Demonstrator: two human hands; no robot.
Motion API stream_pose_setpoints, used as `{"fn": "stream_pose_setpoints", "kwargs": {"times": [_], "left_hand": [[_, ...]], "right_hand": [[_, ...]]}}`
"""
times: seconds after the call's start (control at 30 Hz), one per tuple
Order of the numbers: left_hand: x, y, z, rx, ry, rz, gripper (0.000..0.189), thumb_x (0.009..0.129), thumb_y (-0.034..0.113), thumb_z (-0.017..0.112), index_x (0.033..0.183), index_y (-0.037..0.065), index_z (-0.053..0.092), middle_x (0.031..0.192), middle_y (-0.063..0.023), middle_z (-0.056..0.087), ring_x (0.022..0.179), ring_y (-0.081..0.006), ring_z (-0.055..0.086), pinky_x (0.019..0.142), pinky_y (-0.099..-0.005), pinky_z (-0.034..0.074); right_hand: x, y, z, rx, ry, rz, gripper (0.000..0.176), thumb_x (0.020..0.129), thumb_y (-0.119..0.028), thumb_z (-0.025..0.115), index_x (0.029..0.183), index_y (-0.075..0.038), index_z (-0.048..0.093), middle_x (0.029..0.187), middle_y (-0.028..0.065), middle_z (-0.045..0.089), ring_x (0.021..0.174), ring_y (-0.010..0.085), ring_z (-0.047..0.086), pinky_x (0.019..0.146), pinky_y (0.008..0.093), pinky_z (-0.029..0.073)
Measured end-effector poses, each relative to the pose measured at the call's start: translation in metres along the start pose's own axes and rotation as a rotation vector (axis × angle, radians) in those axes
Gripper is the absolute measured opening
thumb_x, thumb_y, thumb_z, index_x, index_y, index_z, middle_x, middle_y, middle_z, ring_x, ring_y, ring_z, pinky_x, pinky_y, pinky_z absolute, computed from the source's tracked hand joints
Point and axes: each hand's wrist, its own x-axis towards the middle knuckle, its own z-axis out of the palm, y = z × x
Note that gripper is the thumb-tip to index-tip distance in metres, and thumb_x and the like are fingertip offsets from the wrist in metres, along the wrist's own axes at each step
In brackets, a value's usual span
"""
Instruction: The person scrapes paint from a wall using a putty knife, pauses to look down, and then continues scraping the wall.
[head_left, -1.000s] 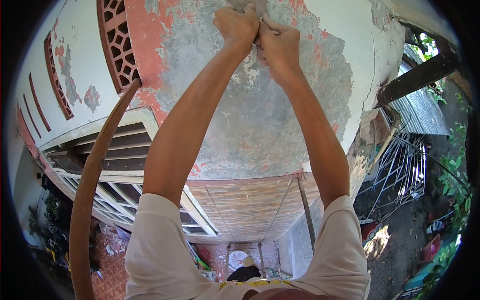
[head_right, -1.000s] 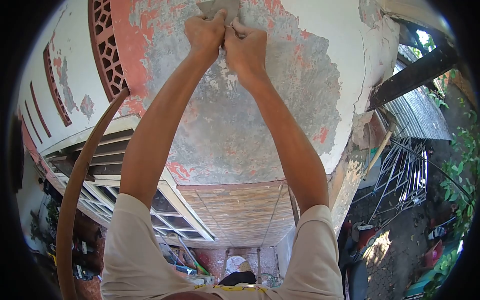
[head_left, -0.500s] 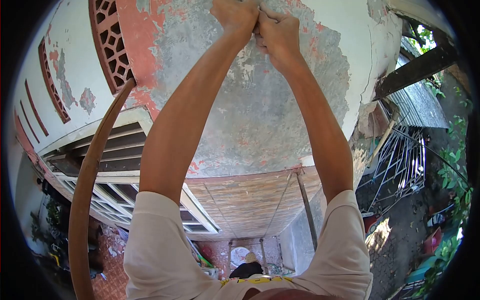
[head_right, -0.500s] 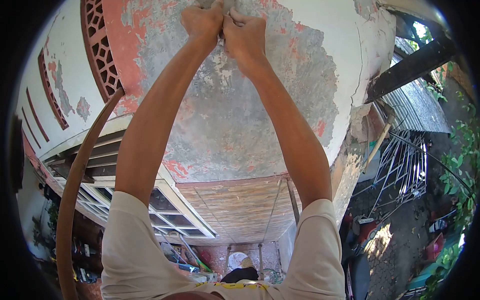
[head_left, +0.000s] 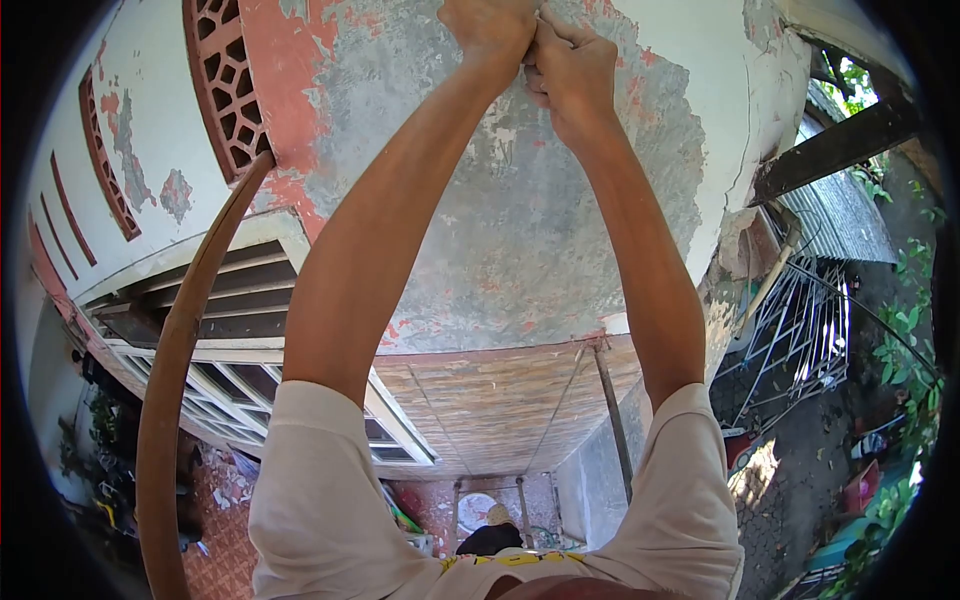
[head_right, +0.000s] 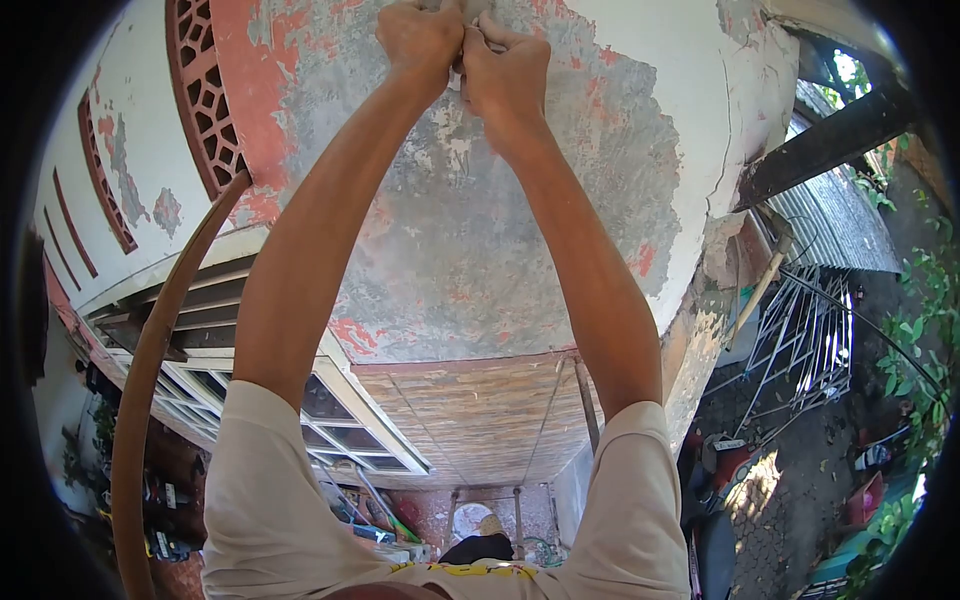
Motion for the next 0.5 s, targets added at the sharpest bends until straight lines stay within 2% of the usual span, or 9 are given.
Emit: {"fn": "stream_pose_setpoints", "kwargs": {"times": [0.07,0.2,0.37,0.5], "left_hand": [[-0.011,0.003,-0.007,-0.065,-0.03,-0.035,0.034,0.08,0.019,0.072,0.069,-0.011,0.062,0.061,-0.0219,0.062,0.059,-0.0294,0.062,0.057,-0.0441,0.046],[-0.011,0.007,-0.002,-0.149,-0.048,-0.083,0.033,0.081,0.018,0.071,0.07,-0.012,0.062,0.062,-0.0214,0.063,0.06,-0.0281,0.062,0.057,-0.0433,0.047],[0.001,0.009,0.003,-0.057,-0.071,-0.08,0.033,0.08,0.018,0.072,0.069,-0.012,0.061,0.062,-0.0215,0.063,0.059,-0.028,0.062,0.057,-0.0434,0.047],[-0.011,0.002,0.002,-0.134,-0.004,-0.02,0.034,0.078,0.019,0.074,0.067,-0.011,0.061,0.061,-0.0222,0.062,0.058,-0.0292,0.062,0.057,-0.044,0.047]], "right_hand": [[-0.008,-0.002,-0.002,-0.002,-0.006,0.05,0.027,0.097,-0.018,0.059,0.082,0.003,0.065,0.062,0.0032,0.054,0.044,0.0055,0.038,0.037,0.0233,0.024],[-0.005,-0.001,-0.007,0.015,-0.015,0.061,0.027,0.096,-0.018,0.059,0.08,0.003,0.064,0.062,0.0029,0.053,0.043,0.0052,0.038,0.037,0.0235,0.024],[0.004,-0.001,-0.002,0.034,-0.001,-0.024,0.024,0.095,-0.012,0.058,0.079,0.006,0.061,0.06,0.0054,0.054,0.042,0.0077,0.041,0.036,0.0257,0.027],[-0.005,-0.002,-0.005,0.019,0.006,0.046,0.025,0.095,-0.014,0.059,0.079,0.005,0.062,0.06,0.0042,0.053,0.042,0.007,0.039,0.037,0.025,0.026]]}}
